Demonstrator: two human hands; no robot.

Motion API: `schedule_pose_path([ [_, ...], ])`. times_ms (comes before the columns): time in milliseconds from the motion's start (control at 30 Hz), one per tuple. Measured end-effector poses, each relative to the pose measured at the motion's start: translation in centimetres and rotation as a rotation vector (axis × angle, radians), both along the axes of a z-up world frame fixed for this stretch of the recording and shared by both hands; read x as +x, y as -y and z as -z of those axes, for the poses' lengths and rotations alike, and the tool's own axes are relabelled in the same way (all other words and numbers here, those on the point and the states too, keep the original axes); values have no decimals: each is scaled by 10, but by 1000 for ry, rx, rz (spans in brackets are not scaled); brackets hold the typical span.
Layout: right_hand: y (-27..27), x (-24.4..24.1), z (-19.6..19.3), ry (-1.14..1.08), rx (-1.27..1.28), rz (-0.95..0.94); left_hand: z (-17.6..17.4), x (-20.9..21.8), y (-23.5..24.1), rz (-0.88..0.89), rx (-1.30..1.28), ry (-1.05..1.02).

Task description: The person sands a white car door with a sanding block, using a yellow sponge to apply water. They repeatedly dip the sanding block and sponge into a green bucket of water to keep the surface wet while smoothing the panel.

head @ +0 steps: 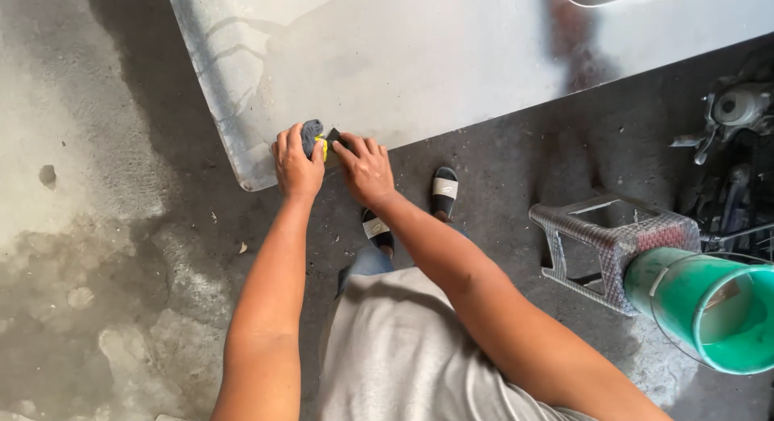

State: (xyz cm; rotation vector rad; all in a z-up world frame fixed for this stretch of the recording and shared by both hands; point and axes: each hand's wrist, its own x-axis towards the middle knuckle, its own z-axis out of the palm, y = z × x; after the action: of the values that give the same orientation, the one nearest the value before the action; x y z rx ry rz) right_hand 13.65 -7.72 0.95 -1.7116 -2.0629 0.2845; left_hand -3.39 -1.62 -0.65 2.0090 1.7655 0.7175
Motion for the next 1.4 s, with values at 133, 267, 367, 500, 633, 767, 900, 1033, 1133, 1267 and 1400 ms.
schedule_pose_path([
  [133, -7, 79, 14, 81, 69, -79, -6, -5, 1, 19, 4, 3],
  [267, -9, 160, 25, 157, 209, 333, -9, -7, 7, -17, 5, 58],
  [367, -6, 137, 28, 150, 314, 456, -9, -5, 7, -22, -15, 81],
  [500, -5, 15, 30, -82, 118, 201, -6, -12, 7, -31, -15, 12],
  [633, -3, 1, 5, -61, 52, -56, -7, -21, 6, -64, 39, -28],
  [767, -6, 87, 7, 45, 163, 69, -4, -29, 6, -69, 6, -3],
  [900, -2, 124, -2, 110, 222, 451, -6, -21, 3, -129, -33, 12],
  [1033, -2, 37, 27, -59, 233, 408, 2, -24, 7, -128, -56, 5],
  [1133, -1, -9, 17, -46, 47, 61, -2, -22, 4, -102, -1, -3],
  [1267, -5, 54, 5, 63, -3, -56, -8, -24, 3, -105, -57, -1],
  [1400, -4, 155, -11, 26, 6, 518, -8, -23, 5, -127, -80, 46],
])
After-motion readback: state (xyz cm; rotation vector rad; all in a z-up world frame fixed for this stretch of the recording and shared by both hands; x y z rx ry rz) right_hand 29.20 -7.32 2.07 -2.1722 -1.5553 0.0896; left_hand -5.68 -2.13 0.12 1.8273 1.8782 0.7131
